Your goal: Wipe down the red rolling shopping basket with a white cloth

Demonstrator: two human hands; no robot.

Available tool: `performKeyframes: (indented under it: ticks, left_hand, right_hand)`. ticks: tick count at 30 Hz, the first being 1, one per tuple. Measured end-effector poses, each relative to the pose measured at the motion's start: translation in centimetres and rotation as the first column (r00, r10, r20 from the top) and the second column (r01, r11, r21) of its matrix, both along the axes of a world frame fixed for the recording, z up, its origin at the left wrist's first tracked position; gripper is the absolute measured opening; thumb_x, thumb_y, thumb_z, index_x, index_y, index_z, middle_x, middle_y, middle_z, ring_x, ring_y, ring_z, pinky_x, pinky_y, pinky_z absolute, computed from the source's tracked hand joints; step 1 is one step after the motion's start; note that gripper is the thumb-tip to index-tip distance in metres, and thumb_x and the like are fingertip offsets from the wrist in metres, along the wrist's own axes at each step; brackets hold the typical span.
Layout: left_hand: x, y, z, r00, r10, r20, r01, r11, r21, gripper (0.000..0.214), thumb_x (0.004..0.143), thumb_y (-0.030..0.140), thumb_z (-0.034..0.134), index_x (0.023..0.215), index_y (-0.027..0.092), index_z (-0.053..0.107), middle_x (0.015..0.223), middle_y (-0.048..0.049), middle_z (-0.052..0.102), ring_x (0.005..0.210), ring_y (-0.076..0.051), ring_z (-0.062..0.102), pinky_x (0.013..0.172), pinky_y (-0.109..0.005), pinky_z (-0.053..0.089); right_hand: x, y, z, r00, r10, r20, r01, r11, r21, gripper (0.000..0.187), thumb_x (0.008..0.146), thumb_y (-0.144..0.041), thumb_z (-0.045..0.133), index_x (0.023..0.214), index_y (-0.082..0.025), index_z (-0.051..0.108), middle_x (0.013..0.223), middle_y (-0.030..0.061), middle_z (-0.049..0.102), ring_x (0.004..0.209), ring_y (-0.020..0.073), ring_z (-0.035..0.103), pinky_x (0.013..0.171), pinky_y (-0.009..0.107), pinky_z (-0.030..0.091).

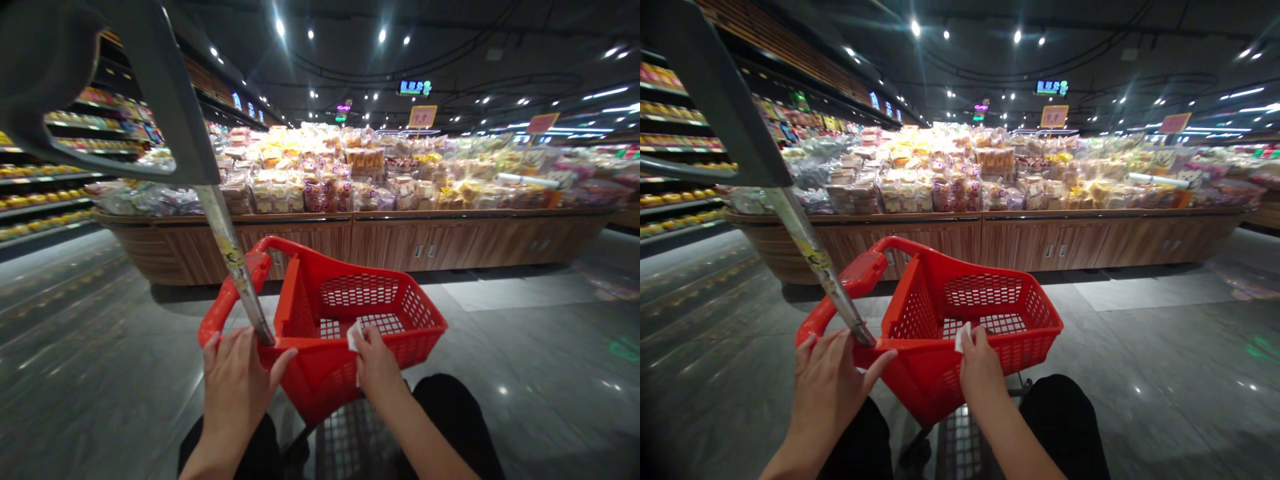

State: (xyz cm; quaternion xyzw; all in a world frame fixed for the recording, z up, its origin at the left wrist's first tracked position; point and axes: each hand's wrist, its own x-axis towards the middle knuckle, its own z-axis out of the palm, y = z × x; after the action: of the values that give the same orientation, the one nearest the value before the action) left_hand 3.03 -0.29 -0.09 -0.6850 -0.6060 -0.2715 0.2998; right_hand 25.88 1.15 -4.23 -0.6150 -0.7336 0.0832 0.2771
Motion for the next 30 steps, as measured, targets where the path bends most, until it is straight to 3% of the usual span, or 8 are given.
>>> performKeyframes:
  ticks: [4, 9, 12, 18, 26, 30]
  left_hand:
    - [0.0, 0.0, 0.1, 1.0, 0.017, -0.02, -0.017, 1.0, 0.01, 0.045, 0.075, 0.057, 0.056, 0.091, 0.015, 0.053, 0.087, -0.0125, 0.063, 0.095, -0.03, 0.058, 0.099, -0.047, 0.03]
    - [0.2, -0.1, 0.4, 1.0, 0.014, -0.018, -0.014, 1.0, 0.018, 0.037, 0.077, 0.053, 0.055, 0.088, 0.017, 0.053, 0.084, -0.0098, 0.063, 0.09, -0.028, 0.058, 0.097, -0.047, 0.032]
    - [0.0, 0.0, 0.4, 0.999, 0.014, -0.029, -0.014, 1.0, 0.003, 0.036, 0.077, 0.053, 0.056, 0.087, 0.018, 0.052, 0.086, -0.0085, 0.063, 0.09, -0.027, 0.059, 0.098, -0.047, 0.031]
    - [-0.4, 0.6, 0.4, 0.999, 0.024, -0.045, -0.022, 0.999, 0.04, 0.038, 0.076, 0.055, 0.056, 0.087, 0.02, 0.049, 0.086, -0.0087, 0.064, 0.09, -0.028, 0.06, 0.094, -0.046, 0.036]
    - [-0.6, 0.8, 0.9, 0.997, 0.021, -0.078, -0.019, 0.999, 0.032, 0.039, 0.076, 0.059, 0.054, 0.084, 0.02, 0.048, 0.079, -0.006, 0.062, 0.085, -0.026, 0.06, 0.093, -0.045, 0.038]
    - [-0.9, 0.9, 0.9, 0.998, 0.027, -0.051, -0.026, 0.999, 0.026, 0.04, 0.076, 0.06, 0.052, 0.082, 0.021, 0.048, 0.079, -0.0067, 0.062, 0.083, -0.026, 0.059, 0.093, -0.045, 0.038]
  right_hand:
    - [-1.4, -0.5, 0.2, 0.99, 0.127, -0.06, -0.124, 0.991, 0.046, 0.054, 0.076, -0.001, 0.043, 0.126, -0.019, 0.052, 0.113, 0.009, 0.05, 0.089, 0.0164, 0.058, 0.082, 0.026, 0.047]
    - [1.5, 0.2, -0.3, 0.998, -0.044, -0.042, 0.043, 0.999, -0.014, 0.045, 0.08, -0.004, 0.043, 0.12, -0.017, 0.058, 0.11, 0.0105, 0.052, 0.086, 0.0173, 0.059, 0.079, 0.027, 0.048]
    - [1.7, 0.4, -0.4, 0.995, -0.096, -0.015, 0.095, 0.995, -0.023, 0.045, 0.08, -0.005, 0.044, 0.121, -0.018, 0.057, 0.109, 0.0102, 0.051, 0.084, 0.0173, 0.058, 0.076, 0.027, 0.048]
    - [-0.6, 0.5, -0.7, 0.995, 0.078, -0.053, -0.077, 0.997, 0.033, 0.049, 0.078, -0.005, 0.044, 0.123, -0.021, 0.054, 0.109, 0.0076, 0.051, 0.087, 0.0164, 0.057, 0.082, 0.027, 0.046]
    - [4.8, 1.7, -2.2, 0.973, -0.22, 0.071, 0.224, 0.973, -0.061, 0.041, 0.083, -0.008, 0.044, 0.12, -0.019, 0.058, 0.108, 0.0103, 0.051, 0.082, 0.0179, 0.059, 0.073, 0.028, 0.049]
    - [3.1, 1.1, -2.3, 0.998, -0.063, 0.009, 0.063, 0.998, 0.007, 0.05, 0.08, -0.003, 0.042, 0.126, -0.019, 0.053, 0.112, 0.0098, 0.051, 0.086, 0.017, 0.059, 0.079, 0.027, 0.048]
